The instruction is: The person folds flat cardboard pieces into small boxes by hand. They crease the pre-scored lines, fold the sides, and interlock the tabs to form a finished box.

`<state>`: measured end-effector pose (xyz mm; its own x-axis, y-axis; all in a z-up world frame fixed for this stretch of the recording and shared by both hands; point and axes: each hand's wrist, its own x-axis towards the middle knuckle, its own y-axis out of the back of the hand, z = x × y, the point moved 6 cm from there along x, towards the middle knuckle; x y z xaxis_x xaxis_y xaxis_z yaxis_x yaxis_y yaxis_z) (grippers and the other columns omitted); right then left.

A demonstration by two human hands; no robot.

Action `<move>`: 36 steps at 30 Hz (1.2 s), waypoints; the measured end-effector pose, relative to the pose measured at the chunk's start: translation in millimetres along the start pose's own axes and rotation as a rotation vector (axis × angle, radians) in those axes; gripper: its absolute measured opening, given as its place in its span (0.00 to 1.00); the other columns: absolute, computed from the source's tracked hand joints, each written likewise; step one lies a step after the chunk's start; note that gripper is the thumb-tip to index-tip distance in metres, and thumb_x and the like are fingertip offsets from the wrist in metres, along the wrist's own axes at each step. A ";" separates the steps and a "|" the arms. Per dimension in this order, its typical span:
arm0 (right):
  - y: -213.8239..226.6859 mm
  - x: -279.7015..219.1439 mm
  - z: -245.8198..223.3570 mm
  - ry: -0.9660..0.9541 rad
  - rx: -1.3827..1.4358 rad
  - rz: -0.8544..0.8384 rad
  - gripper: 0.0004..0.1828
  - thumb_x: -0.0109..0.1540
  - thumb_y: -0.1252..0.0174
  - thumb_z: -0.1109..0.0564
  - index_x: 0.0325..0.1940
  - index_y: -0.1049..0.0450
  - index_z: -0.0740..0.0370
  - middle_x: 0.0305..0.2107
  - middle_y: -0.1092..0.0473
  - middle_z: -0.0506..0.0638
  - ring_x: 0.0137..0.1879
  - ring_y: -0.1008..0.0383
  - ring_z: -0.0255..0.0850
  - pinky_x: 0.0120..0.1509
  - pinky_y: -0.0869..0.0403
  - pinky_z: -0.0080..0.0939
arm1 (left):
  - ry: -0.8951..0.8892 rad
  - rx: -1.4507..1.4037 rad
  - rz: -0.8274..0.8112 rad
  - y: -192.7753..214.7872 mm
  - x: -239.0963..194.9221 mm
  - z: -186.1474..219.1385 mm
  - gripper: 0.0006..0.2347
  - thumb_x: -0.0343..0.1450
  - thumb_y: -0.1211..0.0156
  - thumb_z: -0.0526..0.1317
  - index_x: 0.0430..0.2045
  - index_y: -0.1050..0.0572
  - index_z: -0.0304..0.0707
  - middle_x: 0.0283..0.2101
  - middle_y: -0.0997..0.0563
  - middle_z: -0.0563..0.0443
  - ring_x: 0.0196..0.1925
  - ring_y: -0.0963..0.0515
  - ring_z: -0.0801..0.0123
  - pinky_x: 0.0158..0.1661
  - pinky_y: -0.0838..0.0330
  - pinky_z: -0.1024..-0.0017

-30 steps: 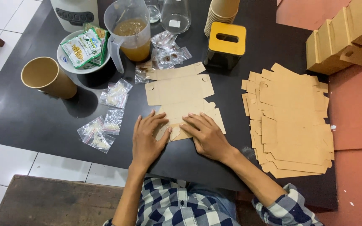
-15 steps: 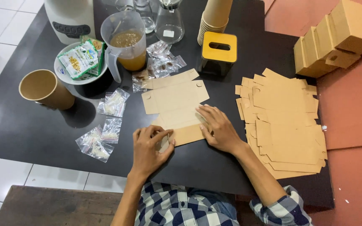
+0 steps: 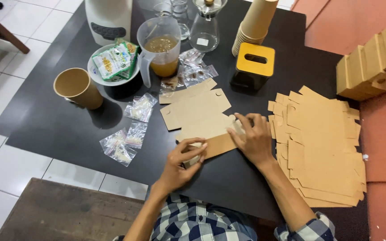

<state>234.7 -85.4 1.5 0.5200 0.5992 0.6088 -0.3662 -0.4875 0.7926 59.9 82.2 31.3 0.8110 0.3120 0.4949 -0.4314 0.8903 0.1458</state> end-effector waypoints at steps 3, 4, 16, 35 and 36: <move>17.8 8.2 3.3 0.007 -0.046 0.073 0.19 0.65 0.37 0.44 0.53 0.24 0.58 0.31 0.38 0.50 0.35 0.37 0.44 0.39 0.36 0.42 | 0.023 0.011 -0.008 -26.5 -11.5 13.8 0.16 0.70 0.42 0.26 0.52 0.26 0.35 0.56 0.23 0.42 0.60 0.23 0.55 0.57 0.18 0.64; 20.1 7.7 6.1 0.010 -0.044 0.079 0.19 0.65 0.37 0.44 0.53 0.24 0.58 0.31 0.38 0.50 0.35 0.37 0.44 0.39 0.36 0.42 | 0.018 0.015 -0.004 -36.0 -17.1 21.7 0.16 0.70 0.42 0.26 0.52 0.26 0.35 0.56 0.23 0.42 0.60 0.23 0.55 0.57 0.18 0.64; 56.3 6.2 50.1 -0.972 0.929 -0.206 0.17 0.69 0.55 0.48 0.52 0.27 0.60 0.17 0.31 0.56 0.17 0.27 0.48 0.22 0.33 0.38 | -0.371 0.343 0.147 -82.8 -44.3 74.7 0.15 0.70 0.46 0.20 0.49 0.23 0.30 0.54 0.19 0.38 0.58 0.18 0.52 0.53 0.23 0.62; -2.7 -47.4 56.9 -0.801 1.279 -0.097 0.23 0.60 0.40 0.65 0.61 0.28 0.65 0.46 0.23 0.56 0.50 0.21 0.39 0.50 0.23 0.36 | -0.182 0.245 -0.341 -127.5 -6.9 13.3 0.19 0.69 0.35 0.42 0.53 0.27 0.38 0.52 0.20 0.38 0.57 0.22 0.48 0.56 0.29 0.54; -2.5 -49.0 58.5 -0.796 1.258 -0.088 0.25 0.60 0.40 0.68 0.63 0.28 0.66 0.43 0.24 0.58 0.46 0.20 0.41 0.45 0.20 0.41 | -0.182 0.365 -0.363 -122.0 -3.3 0.0 0.22 0.66 0.32 0.46 0.53 0.26 0.39 0.50 0.20 0.36 0.59 0.25 0.42 0.59 0.34 0.47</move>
<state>255.2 -150.7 -32.3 0.9305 0.3621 0.0552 0.3612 -0.9321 0.0251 109.9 -27.5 11.9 0.8657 -0.0854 0.4932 -0.2722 0.7466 0.6070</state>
